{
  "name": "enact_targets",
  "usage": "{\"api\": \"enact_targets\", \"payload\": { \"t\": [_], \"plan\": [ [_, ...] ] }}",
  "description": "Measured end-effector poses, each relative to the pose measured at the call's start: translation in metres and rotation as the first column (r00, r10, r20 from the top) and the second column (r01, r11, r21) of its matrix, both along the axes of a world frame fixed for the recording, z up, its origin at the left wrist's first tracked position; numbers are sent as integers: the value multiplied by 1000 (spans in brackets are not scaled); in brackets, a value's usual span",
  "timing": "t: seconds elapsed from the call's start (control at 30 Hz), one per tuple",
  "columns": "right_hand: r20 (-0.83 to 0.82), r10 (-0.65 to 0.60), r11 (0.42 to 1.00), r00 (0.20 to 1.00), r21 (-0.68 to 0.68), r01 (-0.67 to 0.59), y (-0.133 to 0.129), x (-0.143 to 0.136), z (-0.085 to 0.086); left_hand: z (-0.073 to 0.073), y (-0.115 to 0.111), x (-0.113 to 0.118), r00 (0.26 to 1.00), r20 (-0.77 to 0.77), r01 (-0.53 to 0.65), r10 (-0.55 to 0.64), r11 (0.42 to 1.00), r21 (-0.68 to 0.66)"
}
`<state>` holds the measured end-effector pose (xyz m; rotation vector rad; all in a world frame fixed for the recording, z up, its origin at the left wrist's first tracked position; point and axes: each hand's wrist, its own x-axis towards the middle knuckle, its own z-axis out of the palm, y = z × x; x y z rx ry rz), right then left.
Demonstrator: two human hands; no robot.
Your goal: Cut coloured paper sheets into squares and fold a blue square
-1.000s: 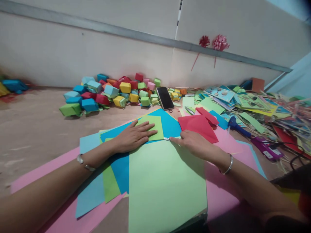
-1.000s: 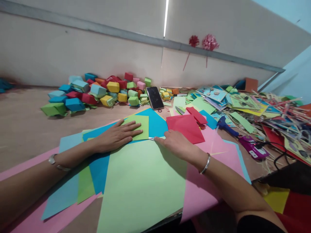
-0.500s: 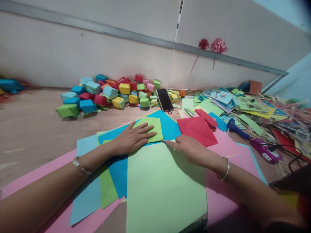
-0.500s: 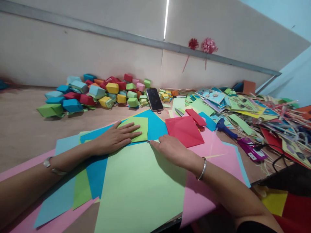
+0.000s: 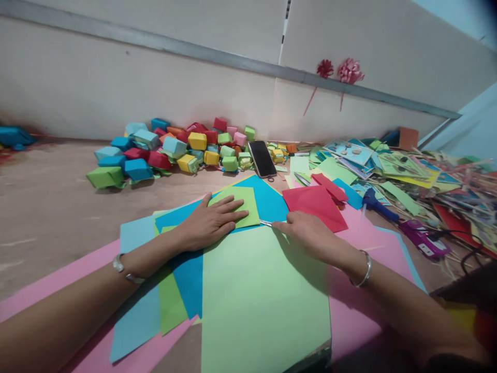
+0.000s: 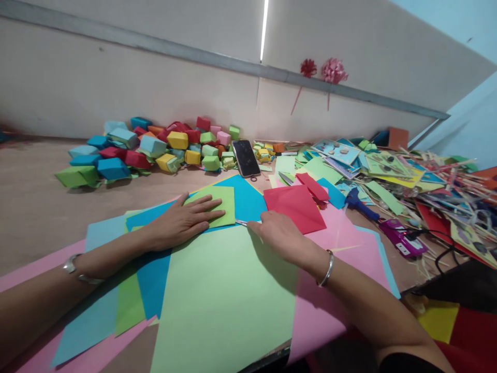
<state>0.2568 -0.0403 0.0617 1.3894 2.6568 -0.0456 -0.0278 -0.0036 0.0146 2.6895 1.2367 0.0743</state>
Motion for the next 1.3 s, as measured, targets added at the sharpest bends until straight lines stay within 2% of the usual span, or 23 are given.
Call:
{"api": "enact_targets", "payload": {
  "t": [0.1,0.17,0.37,0.47,0.67,0.9,1.07,1.3],
  "plan": [
    [12,35,997,999,73,-36,3,8,5,1,-6,5,999,45,13,-18,992,125],
    [6,41,995,999,93,-42,6,10,5,1,-9,9,994,85,58,-72,986,156],
    [-68,124,991,990,52,-120,15,12,-4,2,-7,10,992,82,100,-95,993,-57],
    [-131,121,993,984,28,-118,20,13,-12,5,-6,7,990,61,134,-128,985,-106],
    [-215,184,982,959,-5,-190,27,13,-24,0,-5,1,980,-23,193,-196,977,-87],
    [-226,280,956,933,-24,-293,29,22,-19,-4,-3,-1,978,-24,207,-209,976,-63],
    [-265,273,959,925,5,-282,30,19,-22,-3,-3,0,976,-56,205,-208,977,-65],
    [-273,329,943,904,34,-332,28,18,-25,-6,-1,-3,974,-31,225,-226,974,-38]
  ]
}}
